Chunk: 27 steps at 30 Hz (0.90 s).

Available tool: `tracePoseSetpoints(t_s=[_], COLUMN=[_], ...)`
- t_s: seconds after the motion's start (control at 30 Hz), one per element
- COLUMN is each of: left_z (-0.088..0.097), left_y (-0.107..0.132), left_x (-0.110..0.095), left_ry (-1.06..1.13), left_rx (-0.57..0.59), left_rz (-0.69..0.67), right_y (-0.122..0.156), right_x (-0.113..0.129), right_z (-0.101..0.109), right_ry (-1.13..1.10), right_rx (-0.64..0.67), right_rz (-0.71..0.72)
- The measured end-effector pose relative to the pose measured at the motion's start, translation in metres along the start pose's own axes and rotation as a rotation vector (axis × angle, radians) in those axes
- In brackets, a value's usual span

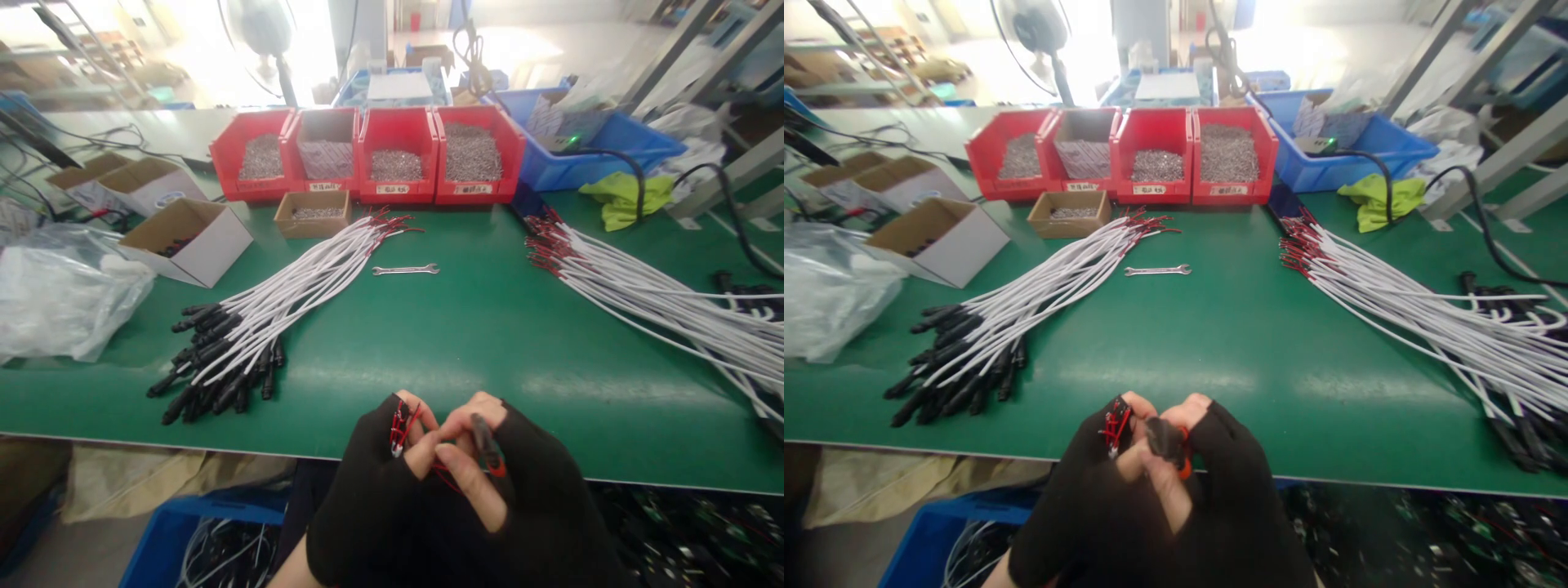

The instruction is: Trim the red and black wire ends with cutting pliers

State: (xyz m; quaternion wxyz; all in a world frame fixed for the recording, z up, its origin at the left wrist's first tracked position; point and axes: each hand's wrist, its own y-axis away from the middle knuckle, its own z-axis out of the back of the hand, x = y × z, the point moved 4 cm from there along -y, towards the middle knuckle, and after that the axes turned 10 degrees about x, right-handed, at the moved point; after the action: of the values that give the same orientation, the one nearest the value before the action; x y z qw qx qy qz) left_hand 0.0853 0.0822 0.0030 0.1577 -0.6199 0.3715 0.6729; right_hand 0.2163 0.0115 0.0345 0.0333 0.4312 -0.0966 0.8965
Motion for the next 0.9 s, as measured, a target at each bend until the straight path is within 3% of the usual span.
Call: tracePoseSetpoints(t_s=[0.2,0.37,0.47,0.73,0.9], left_z=[-0.001,-0.001,-0.002,-0.001,0.002], left_y=[-0.001,-0.002,-0.001,0.001,0.002], left_x=[0.004,-0.002,-0.003,-0.003,0.002], left_ry=[-0.041,-0.074,-0.079,-0.083,0.044], left_rx=[-0.018,0.024,0.054,0.057,0.09], left_rz=[-0.107,-0.123,-0.123,-0.06,0.003], right_y=[-0.004,-0.009,-0.008,0.003,-0.007], right_x=[0.005,0.01,0.008,-0.034,-0.031], right_z=[-0.021,-0.017,-0.018,-0.019,-0.017], right_ry=[0.103,0.055,0.037,0.005,-0.231], right_rx=[0.073,-0.042,-0.045,0.067,0.14], right_rz=[0.108,0.054,0.05,-0.127,-0.276])
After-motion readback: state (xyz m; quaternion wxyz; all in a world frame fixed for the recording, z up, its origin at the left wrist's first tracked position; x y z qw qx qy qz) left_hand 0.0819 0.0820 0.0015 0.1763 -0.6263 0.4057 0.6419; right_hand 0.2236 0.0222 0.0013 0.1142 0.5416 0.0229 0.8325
